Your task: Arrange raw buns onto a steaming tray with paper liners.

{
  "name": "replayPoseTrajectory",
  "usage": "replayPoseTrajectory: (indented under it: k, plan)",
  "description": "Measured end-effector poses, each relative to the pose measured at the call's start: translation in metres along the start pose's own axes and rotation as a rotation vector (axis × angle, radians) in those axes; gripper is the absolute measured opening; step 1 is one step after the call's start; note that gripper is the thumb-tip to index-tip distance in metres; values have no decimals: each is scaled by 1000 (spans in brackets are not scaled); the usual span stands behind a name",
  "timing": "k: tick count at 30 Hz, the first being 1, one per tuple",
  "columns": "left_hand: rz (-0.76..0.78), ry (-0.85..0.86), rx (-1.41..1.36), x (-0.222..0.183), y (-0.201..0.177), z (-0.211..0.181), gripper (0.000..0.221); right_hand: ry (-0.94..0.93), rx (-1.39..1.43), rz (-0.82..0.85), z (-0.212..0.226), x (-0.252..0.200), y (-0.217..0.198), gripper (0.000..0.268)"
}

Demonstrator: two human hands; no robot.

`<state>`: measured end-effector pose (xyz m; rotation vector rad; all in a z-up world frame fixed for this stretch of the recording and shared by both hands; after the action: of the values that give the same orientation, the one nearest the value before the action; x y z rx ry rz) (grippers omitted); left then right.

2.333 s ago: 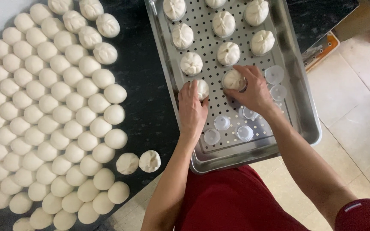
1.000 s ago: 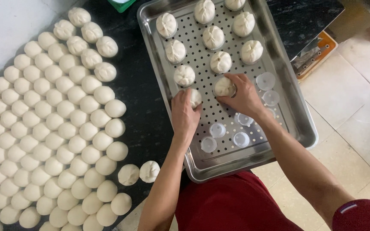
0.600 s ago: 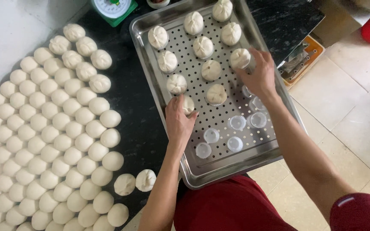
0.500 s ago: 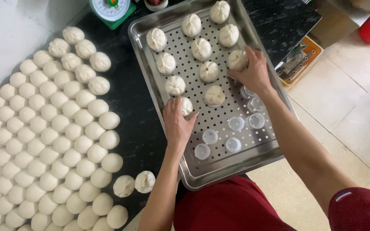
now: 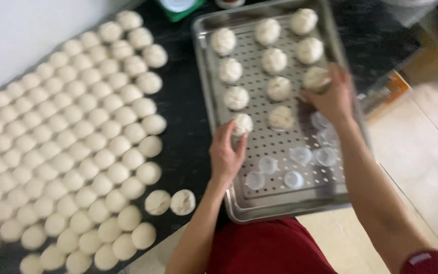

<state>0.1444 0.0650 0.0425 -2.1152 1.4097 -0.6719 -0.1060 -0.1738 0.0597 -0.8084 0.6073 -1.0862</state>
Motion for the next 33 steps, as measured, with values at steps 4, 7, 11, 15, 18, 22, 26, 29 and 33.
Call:
replayPoseTrajectory:
  k: [4,7,11,15,18,22,26,29,33]
  plan:
    - [-132,90,-128,1,-14,-9,49,-79,-95,-66,55,1,3,84]
    - [-167,101,-176,0,-9,-2,48,-304,34,26,157,13,42,54]
    - [-203,222,-127,-4,-28,-16,46,-669,102,405,328,17,126,43]
    - [-76,223,-144,-2,-32,-26,53,-981,-55,311,381,72,234,57]
    - [-64,253,-110,-6,-21,-20,49,-810,-284,571,394,99,287,76]
    - [4,229,-111,-6,-7,-11,45,-735,-395,656,392,101,304,82]
    - [79,263,-99,-7,-11,-16,38,-802,-252,459,377,89,296,72]
    - [169,101,-294,-3,-12,-11,68,-682,-124,383,375,68,272,63]
    - [62,235,-171,-5,-11,-11,67,-662,-2,301,358,69,247,57]
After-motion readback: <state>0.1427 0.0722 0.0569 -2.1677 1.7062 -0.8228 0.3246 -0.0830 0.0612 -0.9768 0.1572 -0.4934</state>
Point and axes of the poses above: each hand's wrist, its own x-axis towards the middle knuckle, its own y-axis out of the palm, z = x × y, the point moved 7 cm from there along x, towards the middle knuckle, and after that the axes turned 9 degrees about z, right-handed, at the moved point
